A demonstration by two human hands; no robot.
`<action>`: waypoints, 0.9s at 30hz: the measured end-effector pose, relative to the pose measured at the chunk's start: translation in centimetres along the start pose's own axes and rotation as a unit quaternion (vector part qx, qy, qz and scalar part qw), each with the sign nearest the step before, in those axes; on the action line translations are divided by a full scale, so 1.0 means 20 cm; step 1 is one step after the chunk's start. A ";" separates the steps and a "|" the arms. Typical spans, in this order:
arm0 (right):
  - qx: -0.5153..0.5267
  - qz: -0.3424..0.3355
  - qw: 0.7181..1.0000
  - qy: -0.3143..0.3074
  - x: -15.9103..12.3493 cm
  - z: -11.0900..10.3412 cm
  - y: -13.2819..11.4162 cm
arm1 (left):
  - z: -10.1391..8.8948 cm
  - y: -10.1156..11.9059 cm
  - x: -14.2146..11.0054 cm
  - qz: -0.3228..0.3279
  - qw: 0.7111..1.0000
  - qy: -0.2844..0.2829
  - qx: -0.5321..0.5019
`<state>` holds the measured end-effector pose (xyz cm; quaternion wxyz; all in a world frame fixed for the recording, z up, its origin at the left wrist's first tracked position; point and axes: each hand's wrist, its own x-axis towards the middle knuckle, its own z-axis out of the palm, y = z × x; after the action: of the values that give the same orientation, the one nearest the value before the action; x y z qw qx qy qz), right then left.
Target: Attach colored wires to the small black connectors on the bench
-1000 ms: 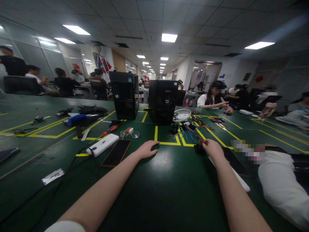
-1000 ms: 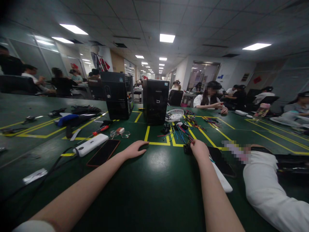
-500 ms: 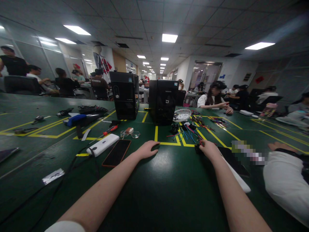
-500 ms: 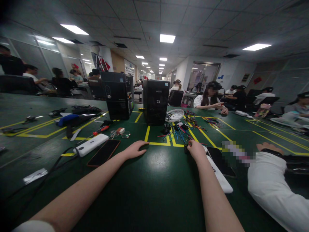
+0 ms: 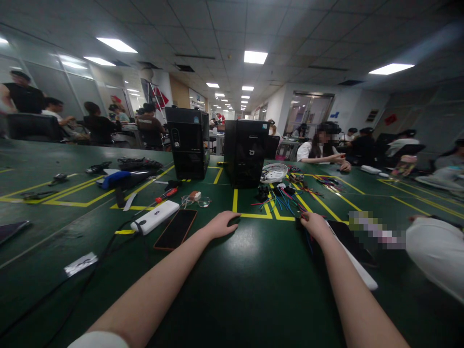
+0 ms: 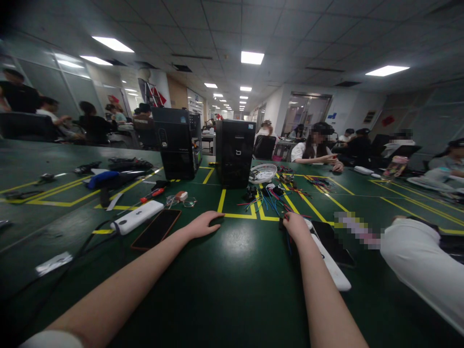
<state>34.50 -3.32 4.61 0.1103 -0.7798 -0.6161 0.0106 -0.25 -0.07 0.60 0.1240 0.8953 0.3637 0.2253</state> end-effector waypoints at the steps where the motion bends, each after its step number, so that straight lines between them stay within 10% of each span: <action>1: -0.003 -0.001 1.000 -0.007 0.00 0.00 0.01 | 0.00 0.00 0.00 0.001 1.000 0.000 0.000; 27: 0.074 0.023 0.994 -0.079 0.00 -0.11 0.13 | 0.01 0.01 0.02 0.003 1.000 0.000 -0.004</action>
<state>37.31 -4.33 6.31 0.1181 -0.7803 -0.6023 0.1206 0.19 -0.02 0.71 0.1271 0.8960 0.3597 0.2273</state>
